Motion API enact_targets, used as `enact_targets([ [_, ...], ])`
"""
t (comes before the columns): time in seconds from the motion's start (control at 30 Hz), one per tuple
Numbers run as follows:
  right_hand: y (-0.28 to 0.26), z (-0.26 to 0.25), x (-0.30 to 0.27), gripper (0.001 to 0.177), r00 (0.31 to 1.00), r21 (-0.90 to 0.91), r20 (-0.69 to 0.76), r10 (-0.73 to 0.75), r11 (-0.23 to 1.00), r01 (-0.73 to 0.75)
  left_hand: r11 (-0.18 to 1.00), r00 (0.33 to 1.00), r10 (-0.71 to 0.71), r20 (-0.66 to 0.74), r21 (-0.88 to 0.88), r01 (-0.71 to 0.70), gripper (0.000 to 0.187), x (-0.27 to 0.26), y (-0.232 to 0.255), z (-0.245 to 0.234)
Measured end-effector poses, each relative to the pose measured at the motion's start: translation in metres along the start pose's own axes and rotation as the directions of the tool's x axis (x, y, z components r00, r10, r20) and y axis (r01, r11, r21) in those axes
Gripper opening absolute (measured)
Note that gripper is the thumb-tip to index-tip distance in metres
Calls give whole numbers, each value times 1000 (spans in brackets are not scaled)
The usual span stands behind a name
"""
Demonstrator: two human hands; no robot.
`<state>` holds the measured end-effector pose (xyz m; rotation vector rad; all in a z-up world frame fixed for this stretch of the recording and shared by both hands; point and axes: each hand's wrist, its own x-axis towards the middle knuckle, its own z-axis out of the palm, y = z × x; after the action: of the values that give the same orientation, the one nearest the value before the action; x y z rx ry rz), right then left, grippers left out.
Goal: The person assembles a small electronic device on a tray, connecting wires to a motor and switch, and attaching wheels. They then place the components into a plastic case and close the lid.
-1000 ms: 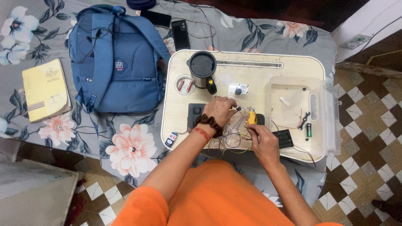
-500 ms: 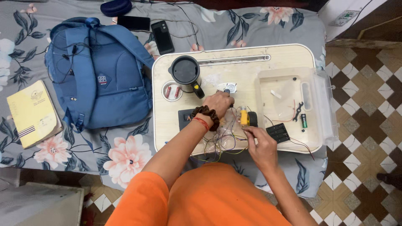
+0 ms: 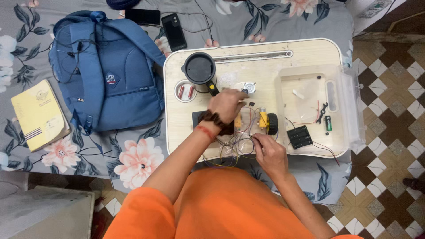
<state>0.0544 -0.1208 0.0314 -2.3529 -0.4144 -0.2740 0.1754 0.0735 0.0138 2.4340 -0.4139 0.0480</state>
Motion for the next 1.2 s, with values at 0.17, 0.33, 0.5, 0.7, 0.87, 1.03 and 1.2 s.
enact_targets([
  [0.17,3,0,-5,12,998,-28,17,53,998,-53,978,979,-205,1,-28,205,22,-70,4,-25],
  [0.33,5,2,-8,12,999,-26,21,50,998,-50,975,971,-221,-88,-31,219,29,-120,13,-11],
  [0.5,5,1,-7,12,997,-18,36,67,998,-66,936,936,-337,-104,-142,322,31,-122,13,7],
  [0.7,5,1,-4,13,997,9,28,67,998,-68,908,893,-419,-164,-99,408,27,-123,32,7],
  [0.87,5,-3,-4,13,996,19,35,79,997,-80,959,996,33,-83,284,-8,20,-128,34,20],
  [1.03,4,-5,-3,13,991,29,53,123,992,-124,890,998,69,12,450,-67,25,-112,29,35],
  [1.2,8,-7,-4,11,994,35,19,108,993,-109,860,989,82,120,494,-131,14,-108,25,42],
])
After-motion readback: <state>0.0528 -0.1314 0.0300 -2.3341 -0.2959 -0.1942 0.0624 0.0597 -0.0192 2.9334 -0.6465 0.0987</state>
